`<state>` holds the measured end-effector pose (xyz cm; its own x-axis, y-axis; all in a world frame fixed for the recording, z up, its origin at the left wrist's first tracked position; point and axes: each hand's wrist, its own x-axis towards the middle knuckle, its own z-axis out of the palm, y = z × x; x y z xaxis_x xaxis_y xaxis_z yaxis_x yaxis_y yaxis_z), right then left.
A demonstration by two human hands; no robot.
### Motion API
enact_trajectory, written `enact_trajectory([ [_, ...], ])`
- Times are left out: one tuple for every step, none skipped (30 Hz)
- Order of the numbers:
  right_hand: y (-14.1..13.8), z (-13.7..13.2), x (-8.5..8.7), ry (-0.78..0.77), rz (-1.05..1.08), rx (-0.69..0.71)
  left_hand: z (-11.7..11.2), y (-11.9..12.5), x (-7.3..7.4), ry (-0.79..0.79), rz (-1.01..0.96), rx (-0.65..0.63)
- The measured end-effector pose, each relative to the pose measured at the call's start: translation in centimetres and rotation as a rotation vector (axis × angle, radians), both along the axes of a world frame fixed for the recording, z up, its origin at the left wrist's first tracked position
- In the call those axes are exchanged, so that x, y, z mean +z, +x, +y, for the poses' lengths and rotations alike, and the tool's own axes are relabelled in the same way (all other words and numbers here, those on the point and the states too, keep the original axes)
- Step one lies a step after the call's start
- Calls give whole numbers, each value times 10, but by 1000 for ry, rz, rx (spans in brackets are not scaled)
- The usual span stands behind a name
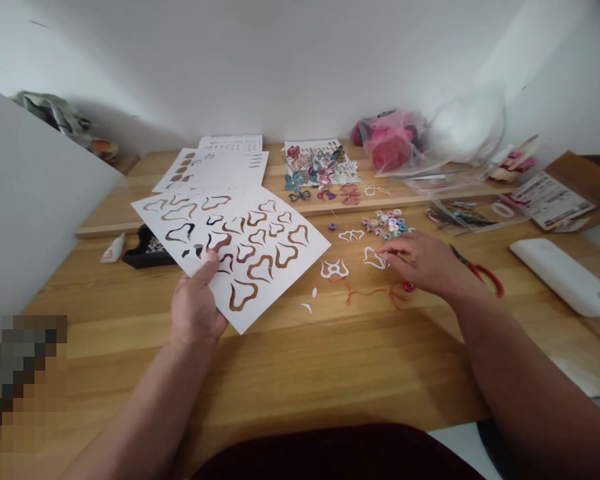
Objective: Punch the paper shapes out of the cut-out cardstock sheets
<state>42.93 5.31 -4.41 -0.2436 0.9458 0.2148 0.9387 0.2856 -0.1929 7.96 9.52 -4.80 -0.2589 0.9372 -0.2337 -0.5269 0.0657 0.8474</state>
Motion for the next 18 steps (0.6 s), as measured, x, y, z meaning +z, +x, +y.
enact_trajectory([
  [-5, -1, 0, 4, 12, 50, 0, 0, 0, 1, 2, -1],
  [-11, -1, 0, -1, 19, 105, 0, 0, -1, 5, 3, -3],
  [-17, -2, 0, -16, 21, 158, 0, 0, -1, 11, 4, -3],
  [-23, -2, -1, -39, 16, 200, 0, 1, -1, 16, 5, 0],
  [-28, -3, -2, -63, 10, 225, 0, 1, 0, 19, 4, 2],
  [-32, -3, -3, -84, 5, 236, 0, 2, 0, 20, 2, 6],
  [-34, -3, -5, -98, 2, 233, -1, 2, 1, 18, -2, 7],
  [-34, -2, -6, -102, -1, 224, -1, 2, 2, 17, -6, 9],
  [-34, -2, -8, -99, -1, 213, -1, 2, 2, 17, -11, 9],
  [-33, -1, -9, -92, 1, 199, -1, 2, 2, 17, -16, 6],
  [-32, -1, -9, -82, 8, 187, -1, 1, 2, 18, -20, 2],
  [-31, -1, -9, -74, 15, 181, -1, 1, 2, 18, -20, -2],
  [-31, -1, -9, -68, 22, 181, -1, 0, 2, 21, -18, -7],
  [-32, -1, -9, -61, 28, 189, -1, 0, 1, 23, -16, -12],
  [-34, -1, -9, -53, 31, 202, 0, 0, 1, 22, -13, -17],
  [-36, -2, -9, -46, 29, 222, 0, 0, 1, 17, -10, -18],
  [-38, -2, -9, -43, 21, 238, 0, 0, 1, 13, -7, -17],
  [-40, -2, -10, -42, 11, 246, 0, 1, 1, 11, -6, -14],
])
